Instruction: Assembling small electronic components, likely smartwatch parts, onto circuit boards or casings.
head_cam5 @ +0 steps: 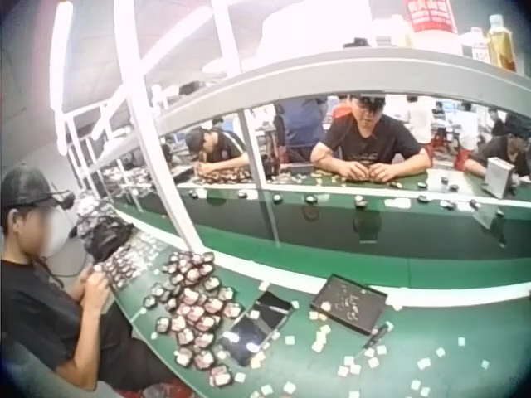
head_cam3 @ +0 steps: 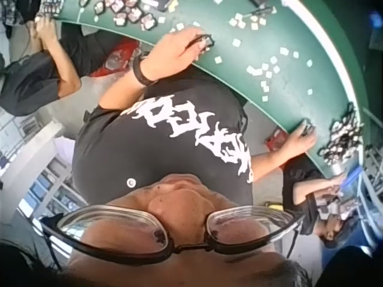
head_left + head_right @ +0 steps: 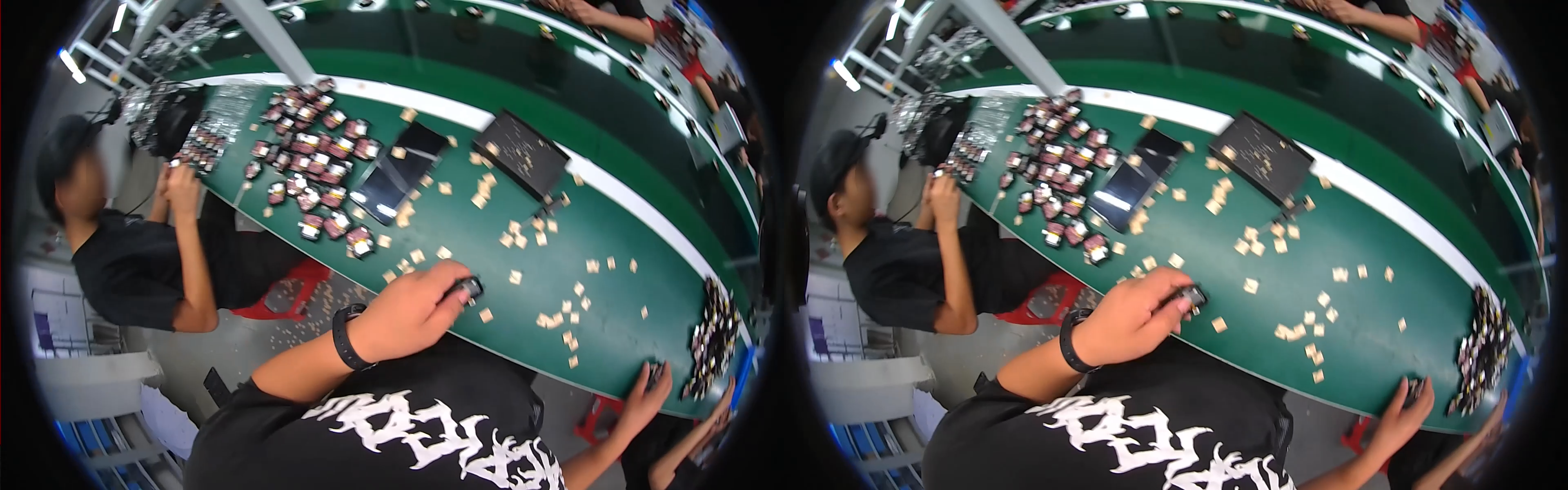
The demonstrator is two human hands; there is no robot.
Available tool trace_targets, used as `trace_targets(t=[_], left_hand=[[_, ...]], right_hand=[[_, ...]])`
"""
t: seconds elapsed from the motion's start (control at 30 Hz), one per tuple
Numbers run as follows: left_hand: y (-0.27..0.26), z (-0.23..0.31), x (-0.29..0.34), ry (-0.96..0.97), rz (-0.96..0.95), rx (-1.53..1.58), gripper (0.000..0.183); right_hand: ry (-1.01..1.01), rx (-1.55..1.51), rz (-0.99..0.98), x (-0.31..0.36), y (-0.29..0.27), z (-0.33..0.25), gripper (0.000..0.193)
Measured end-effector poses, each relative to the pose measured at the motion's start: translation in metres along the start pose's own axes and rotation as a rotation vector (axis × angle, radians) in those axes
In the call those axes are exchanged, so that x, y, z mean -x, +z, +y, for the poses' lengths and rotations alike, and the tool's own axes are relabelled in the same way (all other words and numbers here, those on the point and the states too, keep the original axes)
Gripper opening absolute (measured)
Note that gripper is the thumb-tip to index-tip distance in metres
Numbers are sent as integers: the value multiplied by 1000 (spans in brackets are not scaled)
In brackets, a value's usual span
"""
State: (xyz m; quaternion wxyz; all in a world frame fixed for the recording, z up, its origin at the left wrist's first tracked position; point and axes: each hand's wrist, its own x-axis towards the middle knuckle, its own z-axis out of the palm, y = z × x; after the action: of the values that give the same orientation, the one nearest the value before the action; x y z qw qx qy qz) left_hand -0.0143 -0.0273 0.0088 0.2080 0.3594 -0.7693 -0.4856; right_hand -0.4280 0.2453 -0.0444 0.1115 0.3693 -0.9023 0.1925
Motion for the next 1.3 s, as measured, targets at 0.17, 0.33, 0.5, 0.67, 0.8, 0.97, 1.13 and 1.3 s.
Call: trace_targets(t=[0.17,0.33,0.5,0.67,0.8,0.97,1.13,1.3], left_hand=[[-64,-28,5,-62,590,-433,20],[-130,-64,-5,-120,858,-586,17],[-179,-94,-32,-127,872,-664,14],[-196,-112,-56,-171,824,-735,16],[-193,-121,-75,-316,710,-699,25],[-167,-85,-77,-69,714,-949,41],[-17,7,-36,0,261,-89,26],[85,21,-38,-431,-490,967,52]], right_hand=[[2,-39,12,-7,5,19,41],[65,-85,-41,-14,-1,28,41],[-31,-144,-116,-10,-4,25,47],[-67,76,-211,-13,-41,-13,39],[-117,15,-180,-14,-39,19,42],[51,156,-367,-10,-42,-26,46],[-336,-184,-474,-11,-42,-114,43],[-755,-763,-566,10,-31,-196,37]])
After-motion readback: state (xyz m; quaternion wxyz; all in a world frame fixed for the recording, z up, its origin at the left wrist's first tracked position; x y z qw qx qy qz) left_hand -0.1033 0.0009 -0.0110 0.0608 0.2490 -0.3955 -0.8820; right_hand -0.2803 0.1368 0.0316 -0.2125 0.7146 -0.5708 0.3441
